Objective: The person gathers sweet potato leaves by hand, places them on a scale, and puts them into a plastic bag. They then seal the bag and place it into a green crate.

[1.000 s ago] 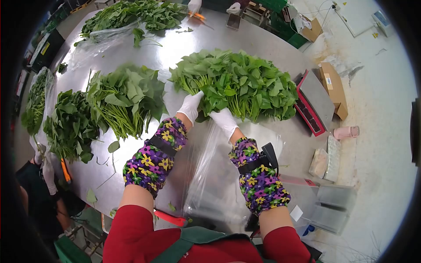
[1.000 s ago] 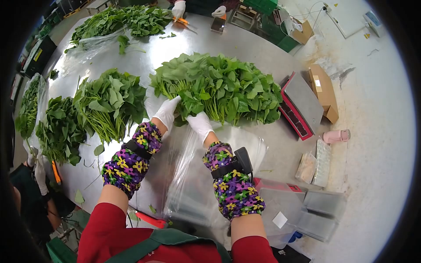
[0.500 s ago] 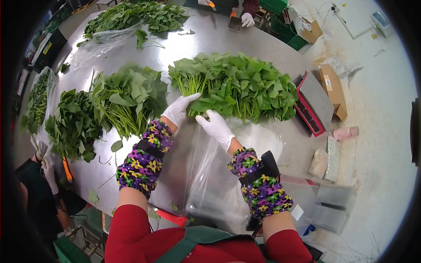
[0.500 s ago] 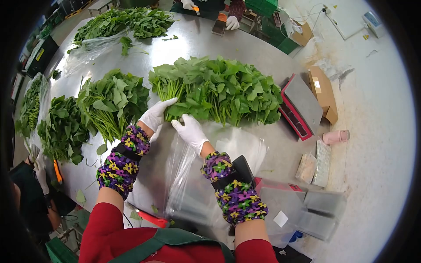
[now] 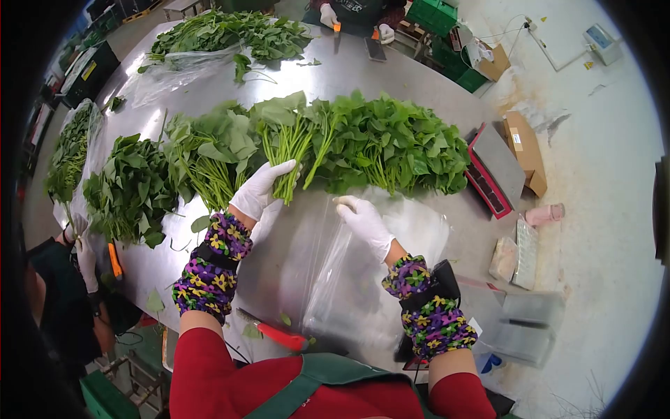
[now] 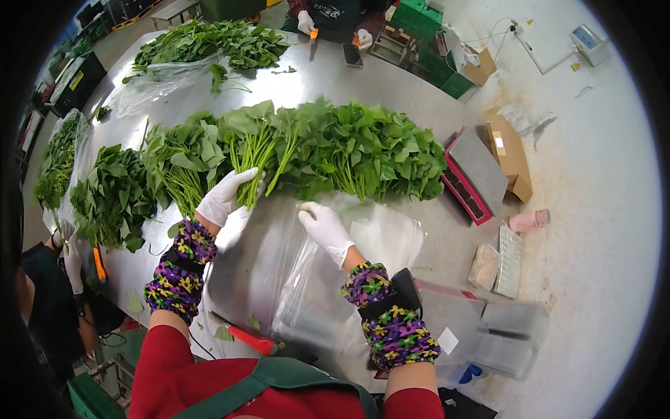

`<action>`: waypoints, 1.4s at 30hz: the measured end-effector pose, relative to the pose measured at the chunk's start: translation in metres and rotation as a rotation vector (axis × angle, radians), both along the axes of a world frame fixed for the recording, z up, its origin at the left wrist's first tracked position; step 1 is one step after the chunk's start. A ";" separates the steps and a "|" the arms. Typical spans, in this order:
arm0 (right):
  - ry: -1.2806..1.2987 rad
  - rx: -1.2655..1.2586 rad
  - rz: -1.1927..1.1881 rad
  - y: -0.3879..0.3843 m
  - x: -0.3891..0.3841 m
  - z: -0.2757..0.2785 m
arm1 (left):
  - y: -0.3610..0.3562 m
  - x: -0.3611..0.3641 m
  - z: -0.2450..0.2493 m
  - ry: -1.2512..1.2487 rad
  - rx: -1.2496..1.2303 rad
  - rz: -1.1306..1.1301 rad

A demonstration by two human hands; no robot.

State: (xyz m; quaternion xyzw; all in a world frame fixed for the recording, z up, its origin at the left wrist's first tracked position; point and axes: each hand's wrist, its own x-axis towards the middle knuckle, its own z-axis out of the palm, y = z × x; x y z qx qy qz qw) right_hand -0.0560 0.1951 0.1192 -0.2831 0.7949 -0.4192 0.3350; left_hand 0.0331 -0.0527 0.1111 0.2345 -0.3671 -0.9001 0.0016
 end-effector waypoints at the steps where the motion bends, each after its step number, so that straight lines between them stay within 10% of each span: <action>1: 0.039 -0.054 -0.021 -0.002 0.002 -0.001 | 0.002 0.004 0.000 0.008 0.022 0.012; 7: -0.836 -0.245 -0.380 -0.046 0.028 -0.014 | 0.029 0.022 -0.017 0.021 0.027 -0.063; 13: -0.266 -0.326 -0.465 -0.033 0.045 -0.001 | 0.052 0.040 -0.027 0.062 -0.025 0.019; 21: -0.461 -0.503 -0.218 0.003 0.080 0.049 | 0.090 0.057 -0.007 0.054 0.094 0.121; 36: -0.206 0.078 0.021 0.092 0.136 0.094 | 0.173 0.117 0.067 0.225 -0.062 -0.172; 38: 0.657 0.508 0.196 0.113 0.153 0.112 | 0.174 0.119 0.079 0.258 -0.151 -0.218; 39: 0.665 0.507 0.198 0.125 0.157 0.126 | 0.175 0.121 0.095 0.218 -0.212 -0.280; 42: 1.306 0.031 0.201 0.159 0.172 0.160 | 0.189 0.125 0.115 0.209 -0.341 -0.442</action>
